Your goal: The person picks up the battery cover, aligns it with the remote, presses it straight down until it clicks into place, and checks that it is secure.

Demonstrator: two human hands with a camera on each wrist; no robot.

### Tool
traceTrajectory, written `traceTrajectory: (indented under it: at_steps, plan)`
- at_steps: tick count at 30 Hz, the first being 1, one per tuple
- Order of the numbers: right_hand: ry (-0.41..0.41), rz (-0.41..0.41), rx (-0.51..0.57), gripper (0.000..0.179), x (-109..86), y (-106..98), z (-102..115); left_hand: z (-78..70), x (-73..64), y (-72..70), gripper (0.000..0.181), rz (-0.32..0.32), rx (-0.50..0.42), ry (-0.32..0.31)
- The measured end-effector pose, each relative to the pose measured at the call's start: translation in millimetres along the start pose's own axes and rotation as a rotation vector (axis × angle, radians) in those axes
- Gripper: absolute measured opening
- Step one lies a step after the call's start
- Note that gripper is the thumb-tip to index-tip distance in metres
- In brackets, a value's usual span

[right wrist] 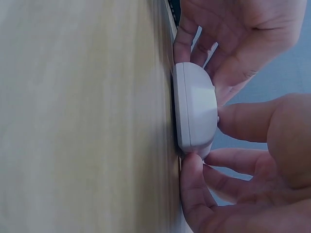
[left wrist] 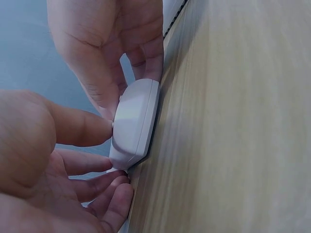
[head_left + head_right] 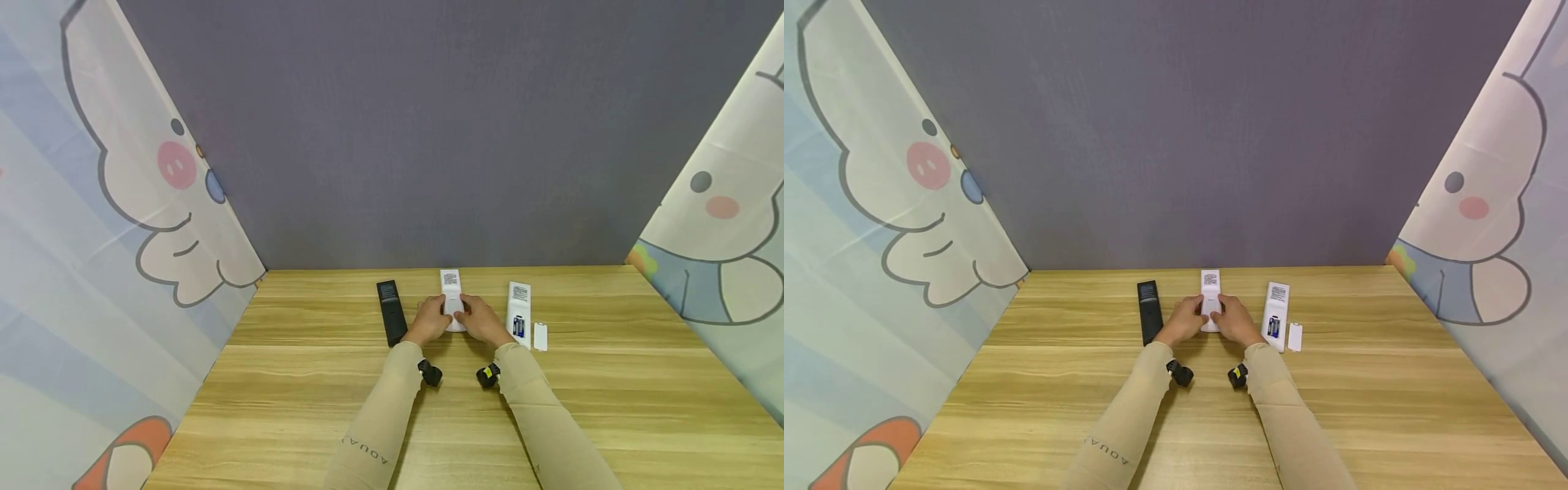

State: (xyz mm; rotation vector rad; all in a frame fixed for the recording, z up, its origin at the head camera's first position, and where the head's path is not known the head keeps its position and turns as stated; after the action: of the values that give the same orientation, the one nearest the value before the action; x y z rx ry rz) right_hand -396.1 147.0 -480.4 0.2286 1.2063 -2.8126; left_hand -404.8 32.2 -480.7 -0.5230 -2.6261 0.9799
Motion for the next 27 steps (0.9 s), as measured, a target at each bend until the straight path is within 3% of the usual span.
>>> traceTrajectory:
  at_steps: [17, 23, 27]
  plan:
    - [-0.001, 0.025, 0.016, 0.057, -0.6, 0.7, -1.6, -2.5, -0.7, 1.8, 0.056, 0.011, -0.03, 0.005]
    - [-0.021, 0.03, -0.004, 0.056, -3.9, -3.6, -0.5, -4.4, 3.0, -2.0, 0.03, -0.044, 0.018, 0.033]
    - [-0.014, -0.004, 0.004, 0.053, -11.3, -14.1, 0.2, -5.6, 4.3, -7.8, 0.033, -0.13, 0.028, 0.017]
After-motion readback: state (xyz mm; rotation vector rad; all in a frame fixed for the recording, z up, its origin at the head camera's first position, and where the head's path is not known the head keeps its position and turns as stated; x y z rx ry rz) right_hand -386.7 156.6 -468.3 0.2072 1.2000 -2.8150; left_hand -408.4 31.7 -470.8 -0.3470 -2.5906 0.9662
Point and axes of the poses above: each hand's wrist, its own x-axis towards the middle knuckle, its own y-axis out of the palm, z = x × y, the point moved 8 cm from there along x, towards the middle knuckle, and after that the axes turned 12 degrees about y, right-handed, at the moved point
